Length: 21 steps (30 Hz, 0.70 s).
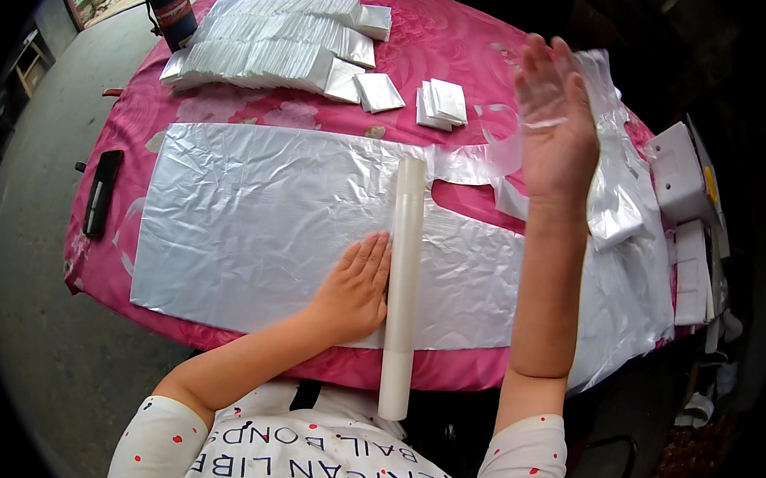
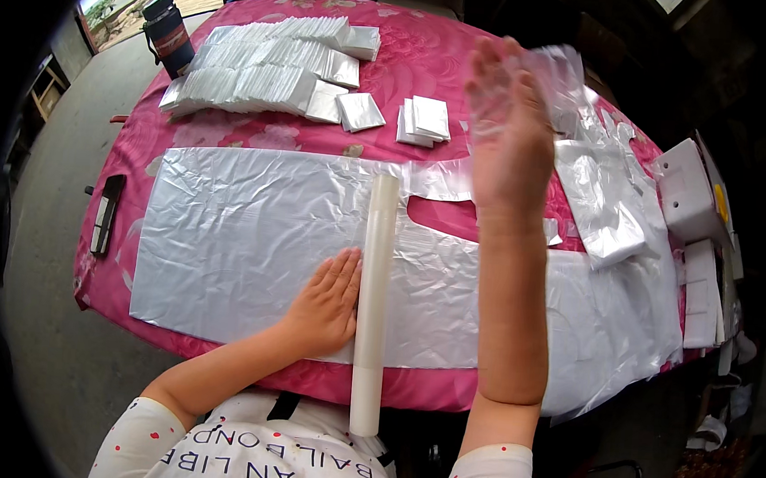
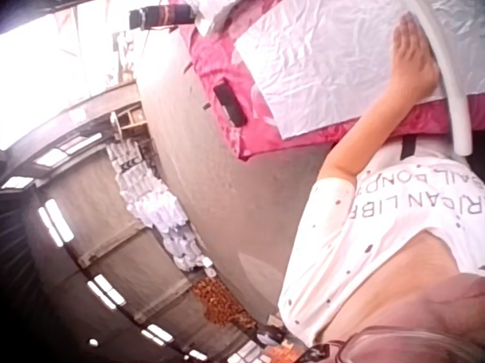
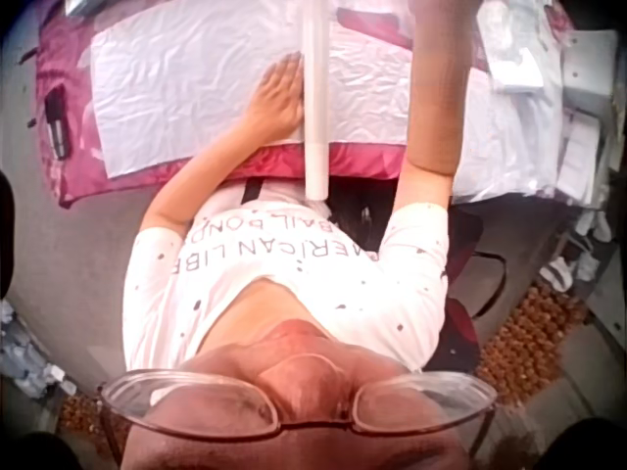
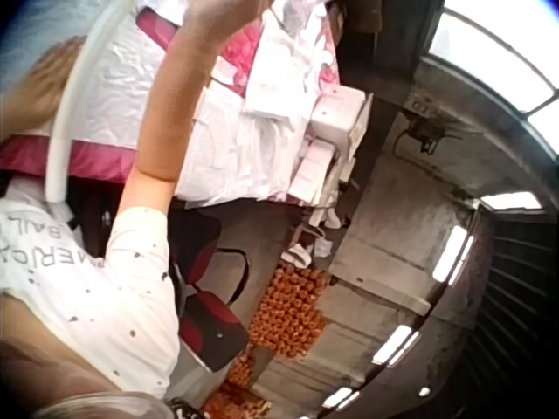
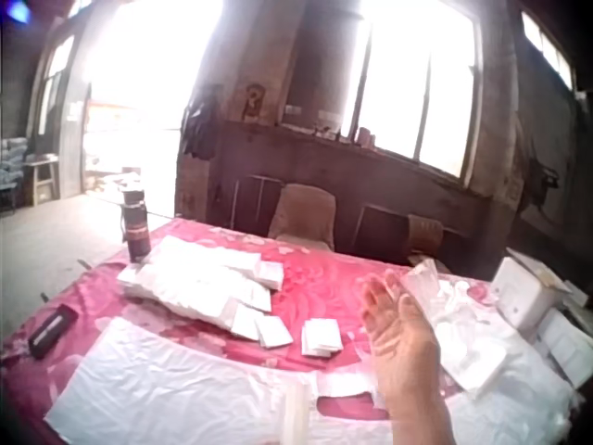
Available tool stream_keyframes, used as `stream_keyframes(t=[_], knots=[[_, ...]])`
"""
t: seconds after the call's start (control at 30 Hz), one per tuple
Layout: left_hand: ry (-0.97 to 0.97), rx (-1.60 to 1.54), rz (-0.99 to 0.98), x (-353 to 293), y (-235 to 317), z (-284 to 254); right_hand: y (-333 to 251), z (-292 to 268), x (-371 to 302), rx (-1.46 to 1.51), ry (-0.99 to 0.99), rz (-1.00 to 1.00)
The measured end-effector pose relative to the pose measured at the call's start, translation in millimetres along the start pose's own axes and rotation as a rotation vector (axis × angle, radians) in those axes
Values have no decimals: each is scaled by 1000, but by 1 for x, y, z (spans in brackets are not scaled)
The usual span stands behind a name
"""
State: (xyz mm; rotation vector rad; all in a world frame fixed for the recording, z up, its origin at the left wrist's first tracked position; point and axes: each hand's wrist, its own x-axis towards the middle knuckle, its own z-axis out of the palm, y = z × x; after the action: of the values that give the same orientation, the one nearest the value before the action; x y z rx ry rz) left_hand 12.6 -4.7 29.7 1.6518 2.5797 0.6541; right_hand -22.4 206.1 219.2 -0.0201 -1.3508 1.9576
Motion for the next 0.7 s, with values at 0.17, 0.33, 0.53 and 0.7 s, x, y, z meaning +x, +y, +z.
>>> stream_keyframes(t=[0.17, 0.33, 0.53, 0.7], knots=[[38, -323, 50, 3, 3, -1, 109, 133, -77, -268, -504, 151], [192, 93, 71, 1, -1, 27, 220, 175, -146, -628, -618, 99], [61, 144, 24, 5, 1, 31, 197, 187, -197, -786, -1005, 161], [-32, 104, -13, 6, 8, 17, 102, 104, -182, -521, -1026, -64]])
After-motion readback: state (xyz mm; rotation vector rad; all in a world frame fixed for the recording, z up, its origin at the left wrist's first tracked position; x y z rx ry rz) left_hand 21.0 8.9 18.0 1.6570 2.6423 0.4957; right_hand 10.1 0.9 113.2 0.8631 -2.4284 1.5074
